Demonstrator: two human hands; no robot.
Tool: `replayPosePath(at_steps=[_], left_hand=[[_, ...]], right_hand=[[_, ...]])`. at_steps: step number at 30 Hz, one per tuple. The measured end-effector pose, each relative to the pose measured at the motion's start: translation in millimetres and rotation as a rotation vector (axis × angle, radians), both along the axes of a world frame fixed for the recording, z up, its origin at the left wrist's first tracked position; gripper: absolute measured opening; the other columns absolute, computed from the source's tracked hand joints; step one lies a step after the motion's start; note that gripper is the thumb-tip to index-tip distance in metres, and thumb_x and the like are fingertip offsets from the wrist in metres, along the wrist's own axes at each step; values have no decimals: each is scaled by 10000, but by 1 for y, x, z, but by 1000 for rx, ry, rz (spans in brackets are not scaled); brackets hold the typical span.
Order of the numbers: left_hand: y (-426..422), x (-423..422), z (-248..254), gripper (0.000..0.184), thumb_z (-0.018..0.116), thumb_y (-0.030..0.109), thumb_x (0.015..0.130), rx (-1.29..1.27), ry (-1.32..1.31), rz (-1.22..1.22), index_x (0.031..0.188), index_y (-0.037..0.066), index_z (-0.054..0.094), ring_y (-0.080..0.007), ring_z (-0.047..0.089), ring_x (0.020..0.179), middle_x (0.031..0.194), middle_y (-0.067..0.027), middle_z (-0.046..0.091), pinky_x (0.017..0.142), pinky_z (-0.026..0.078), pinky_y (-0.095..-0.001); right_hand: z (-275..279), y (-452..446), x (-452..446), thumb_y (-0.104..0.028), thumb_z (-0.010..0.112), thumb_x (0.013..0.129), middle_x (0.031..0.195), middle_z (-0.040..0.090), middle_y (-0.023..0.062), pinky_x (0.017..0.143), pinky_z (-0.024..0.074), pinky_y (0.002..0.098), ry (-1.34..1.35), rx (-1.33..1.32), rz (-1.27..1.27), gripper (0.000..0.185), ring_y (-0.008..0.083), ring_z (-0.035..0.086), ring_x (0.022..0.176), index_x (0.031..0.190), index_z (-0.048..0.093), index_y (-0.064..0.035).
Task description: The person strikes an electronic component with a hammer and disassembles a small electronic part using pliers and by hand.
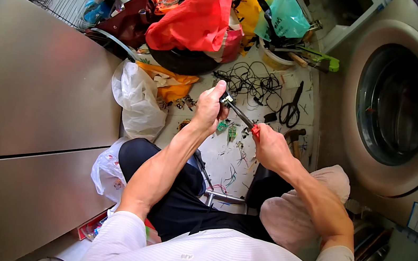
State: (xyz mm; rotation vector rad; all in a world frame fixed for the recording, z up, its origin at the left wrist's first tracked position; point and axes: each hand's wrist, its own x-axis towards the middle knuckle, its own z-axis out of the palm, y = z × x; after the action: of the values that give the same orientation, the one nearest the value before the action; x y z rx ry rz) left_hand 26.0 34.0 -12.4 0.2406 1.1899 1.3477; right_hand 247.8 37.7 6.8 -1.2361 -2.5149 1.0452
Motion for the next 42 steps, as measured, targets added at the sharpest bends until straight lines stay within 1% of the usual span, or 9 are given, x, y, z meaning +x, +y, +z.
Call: replayPosePath(at_steps=[6, 12, 22, 25, 31, 33, 37, 40, 42], left_hand=[[4, 2, 11, 462, 551, 380, 1052, 133, 300, 19, 678, 122, 471, -87, 433, 471, 576, 34, 450, 454, 366, -270], [3, -7, 18, 511, 568, 341, 1036, 144, 609, -42, 611, 88, 437, -77, 407, 488, 555, 38, 442, 465, 358, -301], [7, 1, 9, 518, 583, 355, 1017, 64, 601, -71, 608, 62, 458, -84, 405, 509, 539, 30, 435, 488, 354, -316], [8, 1, 2, 523, 580, 353, 1014, 70, 727, -55, 621, 27, 465, -110, 386, 519, 524, -6, 431, 507, 360, -345], [7, 5, -1, 526, 555, 363, 1021, 81, 854, -75, 662, -7, 450, -135, 378, 570, 554, -53, 380, 547, 363, -387], [4, 4, 1, 523, 547, 354, 1025, 100, 836, -75, 662, -13, 463, -137, 359, 579, 556, -54, 373, 550, 352, -387], [1, 2, 2, 501, 538, 328, 1034, 126, 834, -105, 678, -20, 475, -145, 339, 583, 573, -61, 369, 553, 341, -386], [-1, -3, 6, 472, 528, 312, 1045, 237, 790, -143, 686, 8, 487, -122, 357, 573, 586, -29, 397, 548, 343, -364], [-5, -4, 15, 447, 529, 337, 1058, 183, 512, -198, 698, 72, 514, -81, 386, 529, 600, 23, 441, 503, 342, -304]], right_hand=[[18, 3, -6, -145, 542, 975, 892, 652, 284, 774, 490, 541, -1, -182, 7, 182, 481, 634, 878, 1020, 533, 32], [4, 9, 5, -82, 567, 937, 917, 670, 227, 743, 516, 504, 39, 145, -2, 136, 428, 647, 848, 1045, 564, 1], [6, 11, 6, 14, 574, 838, 948, 651, 189, 777, 527, 458, -107, 316, 12, 278, 376, 646, 901, 1115, 554, -3], [1, 11, 4, -7, 566, 830, 850, 640, 187, 694, 539, 459, -68, 421, 25, 126, 366, 648, 766, 955, 553, 5], [-2, 5, 1, -16, 551, 856, 861, 647, 239, 696, 542, 489, -83, 254, 16, 99, 414, 658, 778, 942, 540, 32], [1, 5, 1, -73, 534, 967, 884, 614, 260, 716, 503, 511, -96, 110, 18, 104, 452, 621, 821, 984, 492, 21], [3, 7, 3, -106, 537, 992, 893, 623, 271, 714, 493, 523, -119, 63, 11, 144, 470, 620, 833, 973, 488, 29], [10, 3, 1, -126, 565, 994, 844, 635, 264, 697, 482, 512, -51, -42, -23, 168, 485, 609, 797, 962, 504, 26], [24, 2, -1, -139, 544, 983, 786, 661, 263, 703, 512, 510, 4, -202, -39, 192, 436, 668, 785, 996, 543, 53]])
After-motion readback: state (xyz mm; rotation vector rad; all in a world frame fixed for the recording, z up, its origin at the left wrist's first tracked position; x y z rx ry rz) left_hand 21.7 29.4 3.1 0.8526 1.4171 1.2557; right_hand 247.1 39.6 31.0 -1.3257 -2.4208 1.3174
